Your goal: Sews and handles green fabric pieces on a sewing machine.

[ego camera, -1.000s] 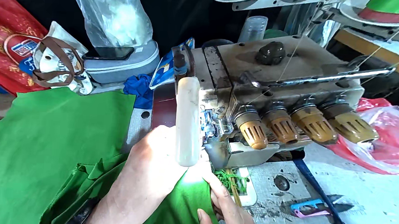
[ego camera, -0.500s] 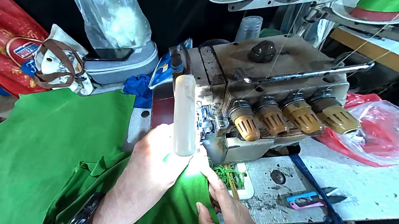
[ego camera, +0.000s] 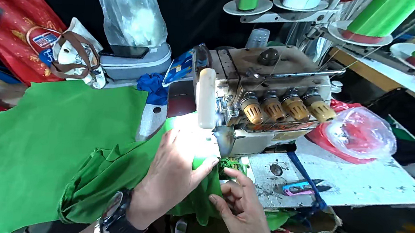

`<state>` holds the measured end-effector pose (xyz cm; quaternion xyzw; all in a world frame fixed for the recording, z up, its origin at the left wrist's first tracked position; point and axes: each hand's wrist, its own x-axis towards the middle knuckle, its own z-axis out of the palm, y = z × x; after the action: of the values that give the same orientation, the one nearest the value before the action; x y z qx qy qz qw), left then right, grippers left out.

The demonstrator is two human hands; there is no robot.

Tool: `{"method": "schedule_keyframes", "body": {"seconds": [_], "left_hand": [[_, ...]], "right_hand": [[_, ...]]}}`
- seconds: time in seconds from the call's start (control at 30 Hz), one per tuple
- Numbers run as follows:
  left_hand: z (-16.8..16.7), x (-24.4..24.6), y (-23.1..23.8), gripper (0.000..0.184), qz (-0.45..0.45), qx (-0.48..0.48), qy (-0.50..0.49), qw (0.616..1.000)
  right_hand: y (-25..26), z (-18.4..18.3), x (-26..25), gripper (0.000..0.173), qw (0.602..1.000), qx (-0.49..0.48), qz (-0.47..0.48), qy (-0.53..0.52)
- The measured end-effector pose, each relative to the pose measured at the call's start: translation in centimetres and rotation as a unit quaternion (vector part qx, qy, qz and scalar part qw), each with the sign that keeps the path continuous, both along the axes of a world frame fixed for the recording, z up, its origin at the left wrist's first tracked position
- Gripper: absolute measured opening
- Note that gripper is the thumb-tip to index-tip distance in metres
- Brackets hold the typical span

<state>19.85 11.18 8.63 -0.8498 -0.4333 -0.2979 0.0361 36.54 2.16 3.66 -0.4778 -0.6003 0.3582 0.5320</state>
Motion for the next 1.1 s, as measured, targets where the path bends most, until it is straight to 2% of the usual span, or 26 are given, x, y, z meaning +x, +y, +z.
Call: {"method": "schedule_keyframes", "body": {"seconds": [0.07, 0.13, 0.2, 0.27, 0.37, 0.47, 0.57, 0.6, 0.67, 0.77, 0.8, 0.87, 0.97, 1.03, 1.1], "left_hand": [[0.5, -0.2, 0.9, 0.049, -0.027, 0.004, -0.011, 1.0], [1.3, -0.5, 1.9, 0.034, -0.074, -0.01, -0.039, 0.996], [1.4, -1.0, 2.7, 0.035, -0.1, -0.017, -0.054, 0.993], [1.1, -1.5, 2.9, 0.045, -0.107, -0.033, -0.07, 0.991], [0.1, -4.0, 1.8, 0.08, -0.036, -0.13, -0.108, 0.985], [-1.4, -8.0, 0.0, 0.095, 0.051, -0.245, -0.117, 0.961], [-2.6, -10.8, -1.4, 0.105, 0.089, -0.306, -0.092, 0.943], [-2.4, -11.2, -1.8, 0.103, 0.094, -0.319, -0.085, 0.939], [-1.3, -11.8, -2.2, 0.086, 0.093, -0.334, -0.083, 0.934], [1.4, -12.5, -2.2, 0.028, 0.076, -0.372, -0.085, 0.921], [2.2, -12.7, -2.2, 0.018, 0.068, -0.382, -0.109, 0.915], [3.4, -13.3, -2.0, 0.021, 0.04, -0.393, -0.188, 0.899], [3.4, -13.1, -1.9, 0.029, 0.021, -0.443, -0.274, 0.853], [3.0, -12.5, -2.2, 0.025, 0.044, -0.47, -0.271, 0.839], [2.5, -12.4, -2.3, 0.028, 0.038, -0.468, -0.232, 0.852]], "right_hand": [[0.9, -0.4, -0.2, 0.043, 0.999, 0.028, -0.022, 0.002], [1.8, -0.1, -0.3, 0.041, 0.999, 0.024, -0.033, 0.005], [2.3, 0.1, -0.4, 0.043, 0.999, -0.004, -0.029, 0.027], [2.4, 0.1, -0.3, 0.045, 0.998, -0.025, -0.031, 0.054], [1.8, 0.1, 0.1, 0.047, 0.994, -0.068, -0.028, 0.077], [0.1, 0.0, 0.8, 0.051, 0.99, -0.108, -0.019, 0.091], [-1.5, -0.3, 1.5, 0.046, 0.992, -0.116, -0.005, 0.056], [-1.9, -0.4, 1.7, 0.044, 0.992, -0.115, -0.005, 0.044], [-2.6, -0.8, 1.8, 0.044, 0.994, -0.097, -0.02, 0.039], [-3.1, -1.0, 1.5, 0.05, 0.994, -0.067, -0.074, 0.034], [-3.2, -0.9, 1.3, 0.052, 0.994, -0.06, -0.085, 0.038], [-3.3, -0.8, 1.1, 0.055, 0.993, -0.061, -0.09, 0.054], [-3.9, -0.7, 1.3, 0.057, 0.992, -0.088, -0.067, 0.058], [-4.4, -0.7, 1.7, 0.057, 0.993, -0.097, -0.052, 0.05], [-4.9, -0.8, 2.2, 0.055, 0.993, -0.105, -0.04, 0.046]]}}
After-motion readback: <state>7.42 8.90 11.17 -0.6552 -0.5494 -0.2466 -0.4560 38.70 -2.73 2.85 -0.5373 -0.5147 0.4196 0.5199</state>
